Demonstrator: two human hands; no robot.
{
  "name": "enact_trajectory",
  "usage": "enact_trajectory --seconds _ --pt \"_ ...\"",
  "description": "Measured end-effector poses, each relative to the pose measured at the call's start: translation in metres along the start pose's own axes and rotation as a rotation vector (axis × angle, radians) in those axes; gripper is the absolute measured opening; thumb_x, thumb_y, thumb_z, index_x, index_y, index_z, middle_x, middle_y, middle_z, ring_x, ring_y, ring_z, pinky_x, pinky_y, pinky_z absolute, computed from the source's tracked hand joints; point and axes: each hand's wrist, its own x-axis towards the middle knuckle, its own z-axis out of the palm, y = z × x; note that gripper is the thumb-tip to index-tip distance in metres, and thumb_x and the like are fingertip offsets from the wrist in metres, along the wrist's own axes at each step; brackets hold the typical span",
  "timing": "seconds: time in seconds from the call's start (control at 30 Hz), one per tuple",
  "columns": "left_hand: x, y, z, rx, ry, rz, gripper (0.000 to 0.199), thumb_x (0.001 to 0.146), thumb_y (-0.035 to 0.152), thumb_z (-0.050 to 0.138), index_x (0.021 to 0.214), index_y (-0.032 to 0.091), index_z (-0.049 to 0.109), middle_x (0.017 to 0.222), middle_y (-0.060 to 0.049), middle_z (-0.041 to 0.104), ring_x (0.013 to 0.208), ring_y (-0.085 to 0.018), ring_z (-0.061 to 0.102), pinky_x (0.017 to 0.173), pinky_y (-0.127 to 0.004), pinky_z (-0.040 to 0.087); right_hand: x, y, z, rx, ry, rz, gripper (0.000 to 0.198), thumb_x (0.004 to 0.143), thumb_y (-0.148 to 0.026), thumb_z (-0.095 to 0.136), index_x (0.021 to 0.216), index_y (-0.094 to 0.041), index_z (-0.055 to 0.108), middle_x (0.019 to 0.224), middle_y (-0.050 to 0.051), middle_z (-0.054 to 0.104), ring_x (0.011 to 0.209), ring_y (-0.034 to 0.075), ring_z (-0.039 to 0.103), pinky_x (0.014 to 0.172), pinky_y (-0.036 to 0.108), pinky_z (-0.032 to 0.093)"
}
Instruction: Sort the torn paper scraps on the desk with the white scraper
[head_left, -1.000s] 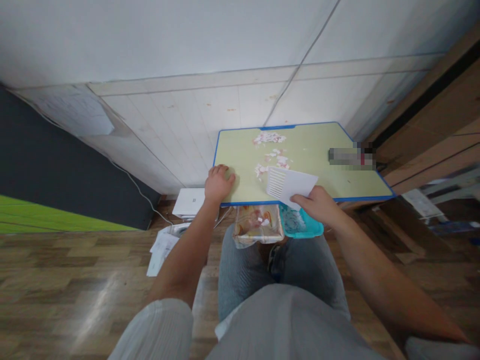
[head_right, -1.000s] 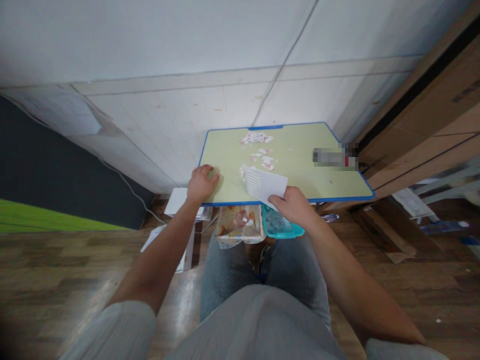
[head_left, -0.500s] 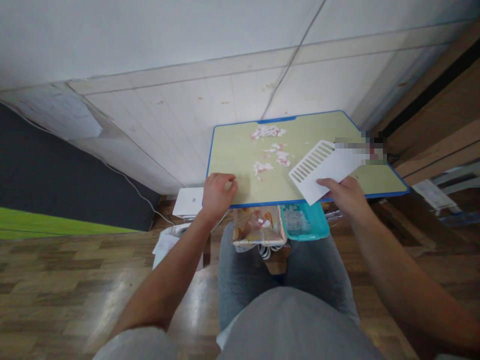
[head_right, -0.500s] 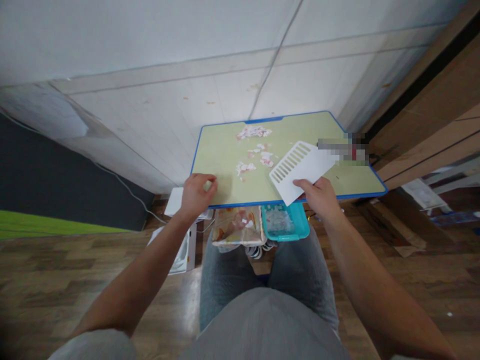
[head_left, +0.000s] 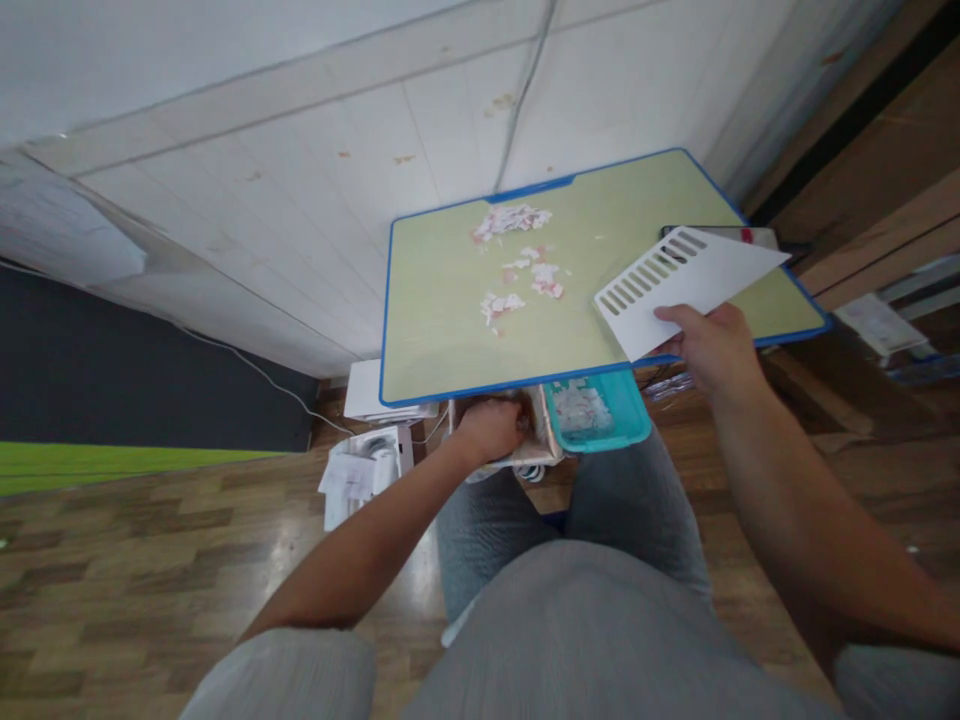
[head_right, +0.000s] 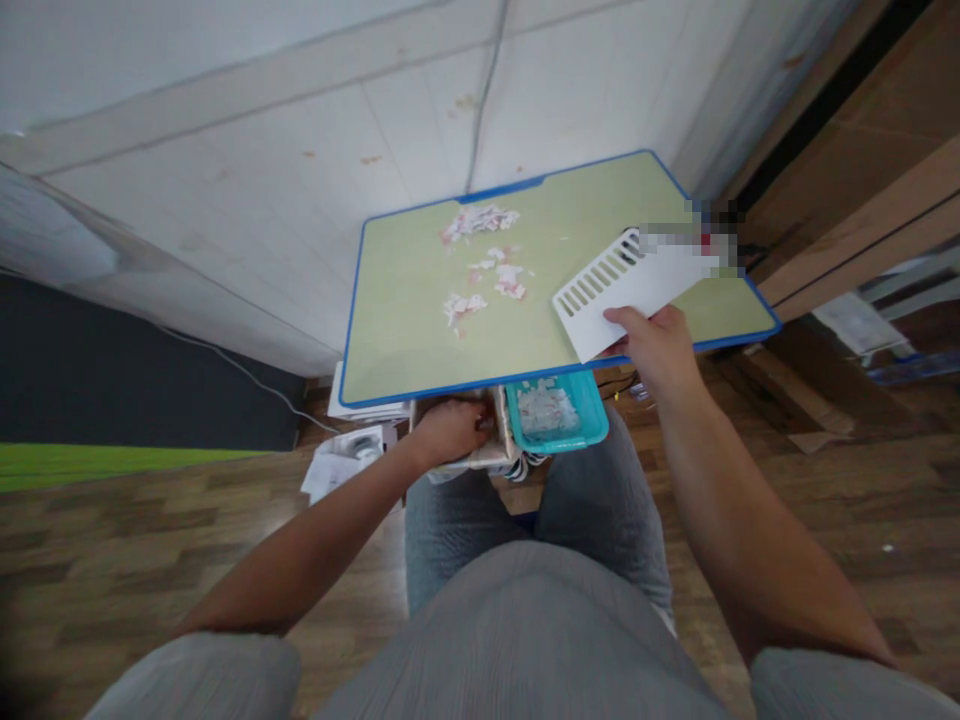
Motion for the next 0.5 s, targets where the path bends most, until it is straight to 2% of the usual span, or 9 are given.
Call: enact_trajectory --seconds 0.13,0.3,0.4,0.5 --pt "0.005 0.006 0.006 -0.021 -0.028 -0.019 0.027 0.098 0.031 0.073 0.116 0.018 0.088 0.12 -0.021 0.088 0.115 -0.042 0.084 0.097 -0.051 0.068 0.005 0.007 -0.005 -0.025 -0.044 -0.022 0.029 0.065 -0.032 0.085 0.089 -0.024 0.073 0.095 0.007 0.082 0.09 0.033 0.08 0.06 0.042 0.069" --pt "0.011 0.006 0.009 0.023 0.002 -0.014 0.03 0.104 0.029 0.064 0.114 0.017 0.089 0.118 -0.022 0.088 0.112 -0.04 0.085 0.097 -0.051 0.068 0.007 0.011 -0.006 -0.025 -0.031 -0.031 0.03 0.066 -0.031 0.086 0.092 -0.023 0.074 0.094 0.008 0.081 0.081 0.031 0.078 0.053 0.04 0.065" --pt "0.005 0.001 0.0 -0.003 0.012 -0.024 0.031 0.106 0.03 0.062 0.114 0.019 0.09 0.118 -0.018 0.089 0.111 -0.037 0.085 0.097 -0.048 0.067 0.004 0.009 -0.004 -0.012 -0.01 -0.026 0.029 0.064 -0.03 0.085 0.09 -0.024 0.075 0.092 0.007 0.082 0.078 0.03 0.077 0.05 0.039 0.064" --pt "-0.013 -0.002 -0.015 -0.057 0.003 -0.012 0.028 0.105 0.029 0.064 0.111 0.025 0.091 0.113 -0.013 0.09 0.108 -0.033 0.085 0.095 -0.042 0.065 0.001 0.006 -0.003 -0.004 -0.015 -0.014 0.03 0.064 -0.032 0.085 0.091 -0.024 0.076 0.096 0.008 0.084 0.078 0.031 0.077 0.051 0.041 0.065"
